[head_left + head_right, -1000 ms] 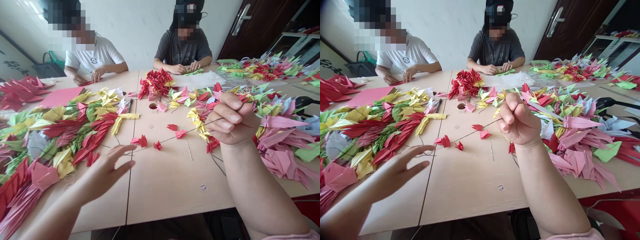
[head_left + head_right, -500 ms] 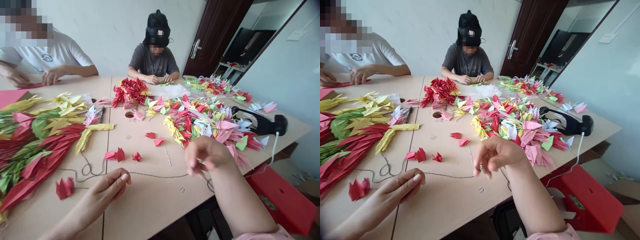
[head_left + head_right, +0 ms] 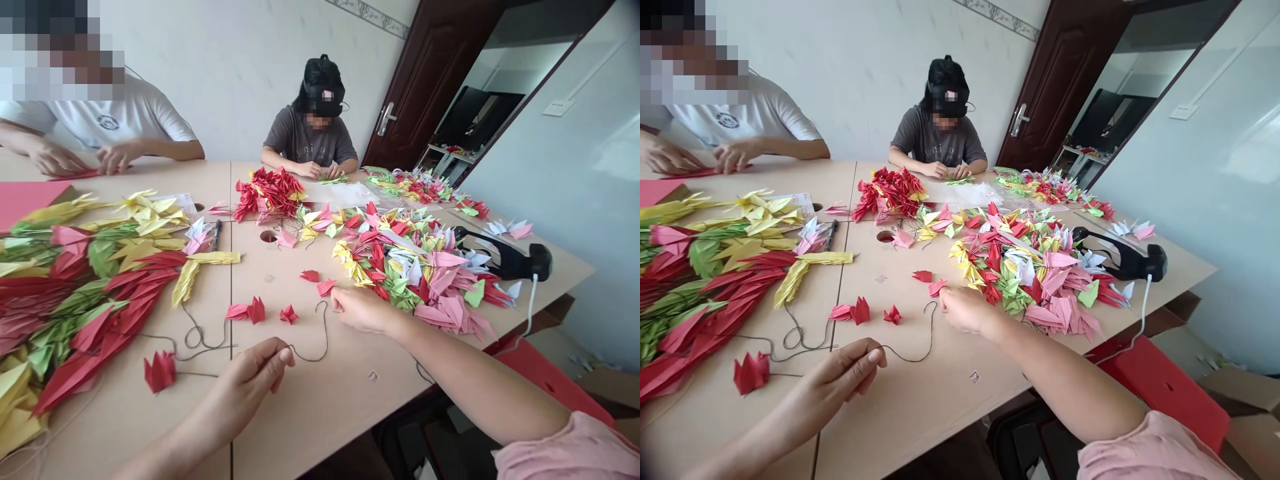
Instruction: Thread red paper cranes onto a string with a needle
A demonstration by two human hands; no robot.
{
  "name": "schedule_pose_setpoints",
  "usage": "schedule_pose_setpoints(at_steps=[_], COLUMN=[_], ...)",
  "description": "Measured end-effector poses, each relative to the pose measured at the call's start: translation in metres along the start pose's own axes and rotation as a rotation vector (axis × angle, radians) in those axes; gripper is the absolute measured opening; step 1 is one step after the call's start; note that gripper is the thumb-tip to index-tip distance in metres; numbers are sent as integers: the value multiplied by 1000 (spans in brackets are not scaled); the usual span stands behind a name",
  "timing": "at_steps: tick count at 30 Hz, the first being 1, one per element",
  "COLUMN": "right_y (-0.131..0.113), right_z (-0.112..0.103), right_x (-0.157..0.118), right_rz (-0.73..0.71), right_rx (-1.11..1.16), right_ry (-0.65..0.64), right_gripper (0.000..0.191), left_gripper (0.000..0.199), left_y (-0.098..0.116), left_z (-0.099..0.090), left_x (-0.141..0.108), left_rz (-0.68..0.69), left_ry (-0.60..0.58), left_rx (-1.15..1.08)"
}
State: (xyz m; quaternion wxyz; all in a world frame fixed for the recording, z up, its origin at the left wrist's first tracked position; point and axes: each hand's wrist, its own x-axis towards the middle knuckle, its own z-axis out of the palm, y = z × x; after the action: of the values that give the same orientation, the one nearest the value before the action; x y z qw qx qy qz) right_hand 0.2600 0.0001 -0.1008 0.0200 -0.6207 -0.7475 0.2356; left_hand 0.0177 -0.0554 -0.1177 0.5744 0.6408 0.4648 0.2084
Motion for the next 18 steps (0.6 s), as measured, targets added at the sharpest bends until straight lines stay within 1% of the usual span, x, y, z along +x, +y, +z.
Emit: schedule_pose_setpoints(at_steps=[3, 6, 8, 10, 12, 13, 16, 18], right_y=[-3, -13, -25, -39, -51, -56, -63, -63], right_z=[-6, -16, -23, -25, -22, -18, 2, 15], right_x=[-3, -5, -6, -5, -2, -1, 5, 7], right_rz=[4, -43, -108, -183, -238, -259, -276, -256], right_rx=[53, 182, 421, 789, 1128, 1227, 1379, 1440], right_ry=[-8, -25, -46, -64, -88, -107, -173, -177], right_gripper=[25, 25, 19, 12, 7, 8, 13, 18], left_gripper=[42, 42, 40, 35, 29, 27, 27, 31], left_y=[2, 6, 6, 5, 4, 4, 7, 8], left_z=[-6, -12, -15, -16, -17, -18, -20, -21], left_x=[-4, -6, -7, -6, -6, -6, -6, -5], left_rz=[-16, -14, -9, 23, 76, 97, 100, 73], left_ry=[36, 98, 154, 186, 193, 189, 130, 80], left_rx=[-99, -168, -183, -258, -411, -501, -756, -882])
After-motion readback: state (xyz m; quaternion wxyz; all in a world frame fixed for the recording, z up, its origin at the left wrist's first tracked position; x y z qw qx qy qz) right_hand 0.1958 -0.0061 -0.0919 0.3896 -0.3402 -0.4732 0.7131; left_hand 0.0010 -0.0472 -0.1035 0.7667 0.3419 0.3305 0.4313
